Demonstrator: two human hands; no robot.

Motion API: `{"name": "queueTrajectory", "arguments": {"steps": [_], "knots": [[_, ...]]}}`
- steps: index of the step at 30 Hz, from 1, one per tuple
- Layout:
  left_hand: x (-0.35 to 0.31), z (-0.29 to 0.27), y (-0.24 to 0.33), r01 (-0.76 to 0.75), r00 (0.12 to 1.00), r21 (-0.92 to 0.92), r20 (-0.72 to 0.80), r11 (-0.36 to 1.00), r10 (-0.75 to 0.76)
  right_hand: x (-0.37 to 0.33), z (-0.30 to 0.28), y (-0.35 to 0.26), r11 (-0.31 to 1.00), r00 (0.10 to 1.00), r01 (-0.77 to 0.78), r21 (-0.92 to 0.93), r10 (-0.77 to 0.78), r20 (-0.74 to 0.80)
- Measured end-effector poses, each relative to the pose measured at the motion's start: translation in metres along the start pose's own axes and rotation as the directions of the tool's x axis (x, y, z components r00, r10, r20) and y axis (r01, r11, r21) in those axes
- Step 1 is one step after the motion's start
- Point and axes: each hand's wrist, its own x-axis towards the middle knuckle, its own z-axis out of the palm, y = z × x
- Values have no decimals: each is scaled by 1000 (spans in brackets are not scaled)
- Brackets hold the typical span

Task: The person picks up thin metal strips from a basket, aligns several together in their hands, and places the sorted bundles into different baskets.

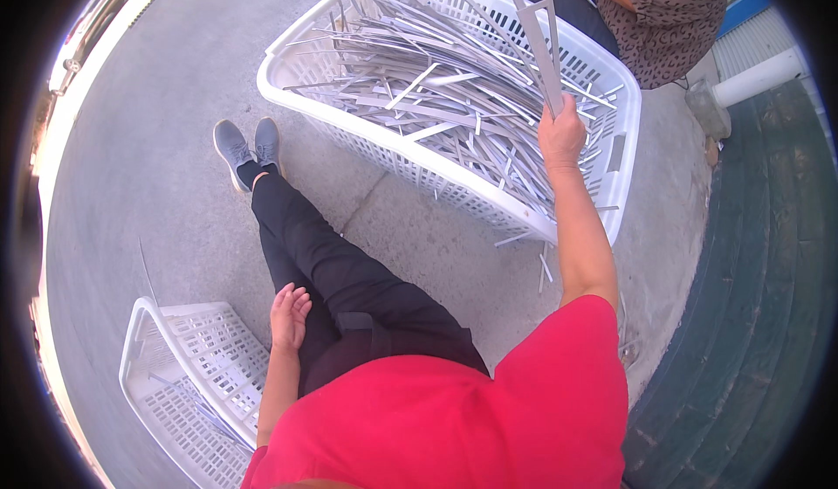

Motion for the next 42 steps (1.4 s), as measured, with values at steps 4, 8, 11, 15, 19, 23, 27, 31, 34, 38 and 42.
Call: {"name": "queueTrajectory", "arguments": {"steps": [4,8,11,15,19,23,27,31,34,38,42], "knots": [[-4,-3,-4,-29,1000,-7,-1,1000,29,9,-15,-3,998,999,37,48,-37,-10],[-12,-3,-2,-55,998,5,-3,998,55,-9,-18,-21,992,938,84,91,-110,328],[-16,-1,-4,-56,998,27,-6,998,56,-29,-5,-28,985,859,173,-27,-137,494],[-20,5,-6,-52,999,84,-4,995,53,-55,27,-18,985,879,175,0,-157,449],[-21,-2,-10,-83,997,61,10,995,83,-54,38,-32,983,907,178,42,-181,382],[-26,8,-5,-67,997,173,38,983,62,-30,27,-13,993,953,21,117,-55,297],[-25,10,-11,-69,997,222,31,973,64,-16,15,9,994,900,-41,-106,83,428],[-24,3,-11,-61,998,142,3,988,61,-49,25,53,980,774,-91,-179,182,606],[-25,10,-9,-45,999,195,-11,980,48,-63,27,92,970,645,-146,-196,244,725],[-19,7,-10,-32,999,244,-1,969,33,-61,6,115,949,533,-243,-200,303,790],[-15,18,-13,-11,1000,340,5,940,10,-66,15,152,887,624,-429,-169,427,655]]}}
